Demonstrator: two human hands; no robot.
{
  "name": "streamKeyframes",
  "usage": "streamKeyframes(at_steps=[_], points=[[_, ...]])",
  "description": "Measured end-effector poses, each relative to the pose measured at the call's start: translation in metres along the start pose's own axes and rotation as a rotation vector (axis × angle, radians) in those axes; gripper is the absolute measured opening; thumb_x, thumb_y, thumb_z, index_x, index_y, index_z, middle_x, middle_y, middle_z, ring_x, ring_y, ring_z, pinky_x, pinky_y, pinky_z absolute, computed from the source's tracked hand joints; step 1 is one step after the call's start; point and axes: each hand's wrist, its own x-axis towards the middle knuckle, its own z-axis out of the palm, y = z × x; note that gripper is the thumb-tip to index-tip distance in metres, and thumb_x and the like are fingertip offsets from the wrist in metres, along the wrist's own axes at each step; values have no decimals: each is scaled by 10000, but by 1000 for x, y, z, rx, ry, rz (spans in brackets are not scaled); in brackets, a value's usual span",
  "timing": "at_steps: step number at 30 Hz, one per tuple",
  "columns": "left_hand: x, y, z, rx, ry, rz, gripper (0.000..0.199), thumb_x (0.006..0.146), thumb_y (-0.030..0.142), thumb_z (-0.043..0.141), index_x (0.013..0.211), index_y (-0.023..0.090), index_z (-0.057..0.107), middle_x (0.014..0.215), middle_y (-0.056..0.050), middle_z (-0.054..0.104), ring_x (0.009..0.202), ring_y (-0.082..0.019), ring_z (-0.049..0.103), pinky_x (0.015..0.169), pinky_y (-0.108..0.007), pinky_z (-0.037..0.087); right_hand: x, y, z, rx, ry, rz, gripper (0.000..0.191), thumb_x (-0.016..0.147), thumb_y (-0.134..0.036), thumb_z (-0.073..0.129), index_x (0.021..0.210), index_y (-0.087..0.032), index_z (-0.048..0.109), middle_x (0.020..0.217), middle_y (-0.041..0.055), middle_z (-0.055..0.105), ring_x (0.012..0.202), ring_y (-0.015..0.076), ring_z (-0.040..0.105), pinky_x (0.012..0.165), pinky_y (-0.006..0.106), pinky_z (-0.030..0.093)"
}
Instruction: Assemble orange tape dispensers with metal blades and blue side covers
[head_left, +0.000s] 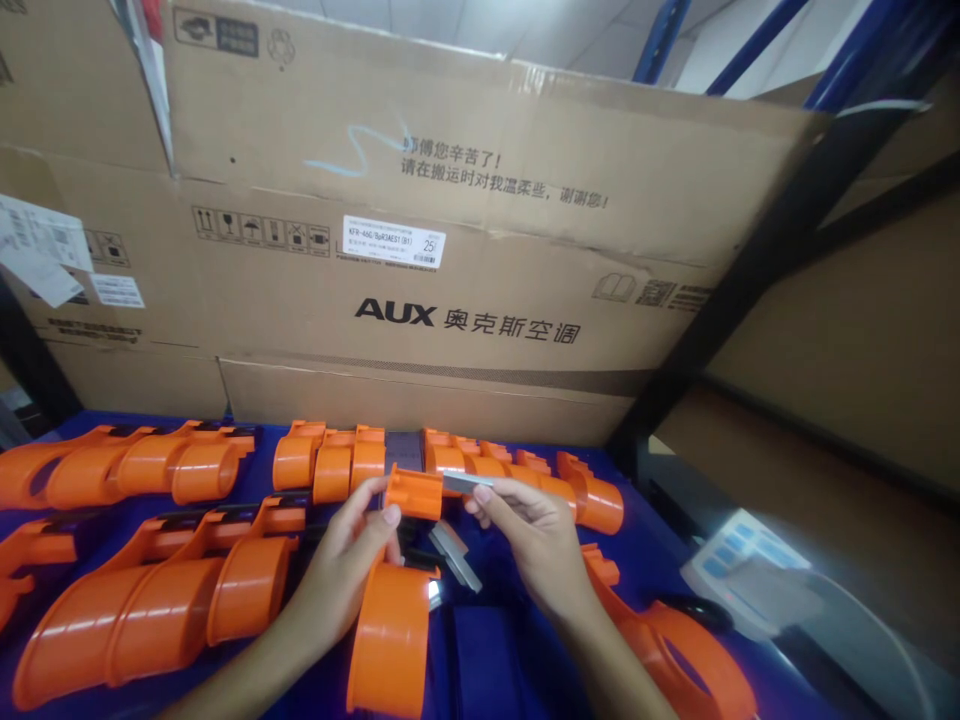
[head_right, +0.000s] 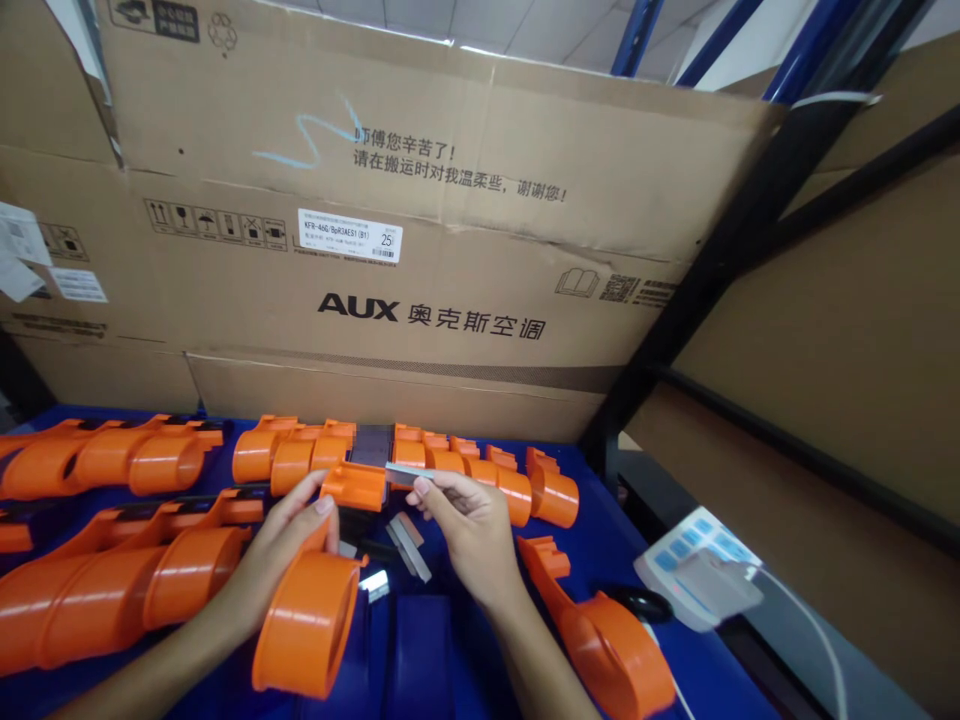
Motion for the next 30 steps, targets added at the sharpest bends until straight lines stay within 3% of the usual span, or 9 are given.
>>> streamKeyframes(at_steps=[6, 12, 18, 25, 30], points=[[0, 1, 3, -127, 102, -20, 284, 809, 381, 786, 1042, 224, 739, 549, 26, 620, 567, -204, 588, 632, -282, 455, 2, 3, -1, 49, -42, 34, 215, 830, -408, 792, 783, -198, 790, 708, 36, 745, 610, 154, 605, 619, 290, 503], [0, 2, 0, -22, 97, -28, 318, 822, 433, 773, 1064, 227, 751, 605, 11, 650, 624, -216, 611, 650, -288, 468, 1, 0, -2, 20, -60, 42, 221, 835, -408, 790, 791, -192, 787, 713, 43, 748, 620, 161, 611, 623, 289, 506], [-3, -1, 0, 61, 19, -15, 395, 850, 500, 728, 1133, 225, 720, 640, -1, 665, 598, -192, 597, 625, -274, 462, -8, -7, 8, -9, -64, 66, 261, 835, -455, 781, 760, -204, 794, 712, 42, 748, 637, 182, 644, 640, 308, 550], [3, -5, -3, 132, 44, 33, 404, 900, 536, 637, 1135, 208, 636, 590, 46, 576, 583, -162, 556, 606, -247, 471, -8, -1, 10, -3, 45, 3, 325, 895, -467, 705, 1107, -242, 804, 943, 63, 785, 795, 211, 692, 760, 365, 589], [3, -1, -2, 127, 55, 59, 433, 868, 556, 651, 1110, 197, 672, 558, 47, 554, 547, -162, 534, 568, -256, 483, -11, -6, 7, -25, -45, -24, 295, 928, -409, 682, 1162, -263, 788, 1072, 69, 772, 930, 237, 709, 806, 373, 593]])
